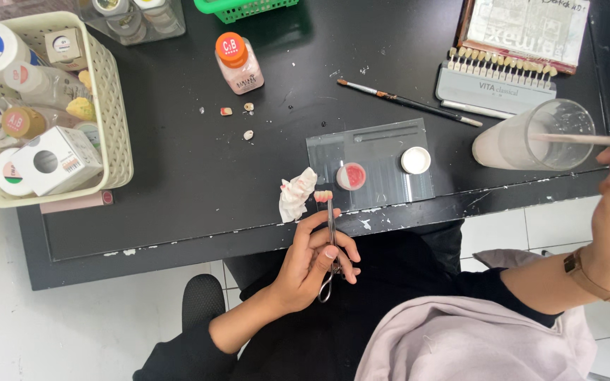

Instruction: The person holds a denture tooth with forceps in one hand and uses a brush to apply pink dental ceramic/acrylic material to the tooth, dipping the brush into a pink powder dish and a small liquid dish as needed. They continue building up material on the tooth, repositioning it on a tissue, and work over a glass slab on the bench.

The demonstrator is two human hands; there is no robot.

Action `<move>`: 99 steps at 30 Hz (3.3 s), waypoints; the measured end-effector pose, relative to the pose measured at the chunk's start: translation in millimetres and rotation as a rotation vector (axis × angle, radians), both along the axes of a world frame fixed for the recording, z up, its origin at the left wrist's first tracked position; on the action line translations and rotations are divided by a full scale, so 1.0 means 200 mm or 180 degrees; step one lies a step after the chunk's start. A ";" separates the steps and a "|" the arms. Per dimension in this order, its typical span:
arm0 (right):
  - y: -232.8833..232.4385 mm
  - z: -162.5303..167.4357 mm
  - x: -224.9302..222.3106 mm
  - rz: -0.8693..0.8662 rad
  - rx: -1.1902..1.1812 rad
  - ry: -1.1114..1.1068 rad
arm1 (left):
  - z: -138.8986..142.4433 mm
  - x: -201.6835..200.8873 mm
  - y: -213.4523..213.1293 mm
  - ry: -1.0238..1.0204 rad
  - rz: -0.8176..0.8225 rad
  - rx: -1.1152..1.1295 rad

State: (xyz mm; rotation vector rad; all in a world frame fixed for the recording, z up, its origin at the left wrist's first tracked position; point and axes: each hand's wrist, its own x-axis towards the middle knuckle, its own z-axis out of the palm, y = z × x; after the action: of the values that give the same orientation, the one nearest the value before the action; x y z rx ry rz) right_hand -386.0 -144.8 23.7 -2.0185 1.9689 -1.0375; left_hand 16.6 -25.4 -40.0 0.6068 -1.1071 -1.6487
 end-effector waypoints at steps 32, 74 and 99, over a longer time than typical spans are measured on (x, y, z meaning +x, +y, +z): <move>0.10 -0.34 -0.20 -0.1588 -0.1281 -0.2094 | 0.03 -0.01 0.07 0.0333 0.0311 -0.0309; 0.24 0.09 0.97 0.1755 0.1489 -0.0388 | 0.03 -0.01 0.12 0.0394 0.0789 -0.0241; 0.30 0.18 0.91 0.1762 0.0896 -0.0556 | 0.03 -0.02 0.12 0.0306 0.0775 -0.0213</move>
State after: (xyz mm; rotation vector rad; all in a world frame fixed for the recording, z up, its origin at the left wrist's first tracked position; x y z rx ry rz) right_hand -204.0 -85.2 59.6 -2.0483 1.2680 -0.7278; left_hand 13.4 -2.1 -34.2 0.5882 -0.9742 -1.4112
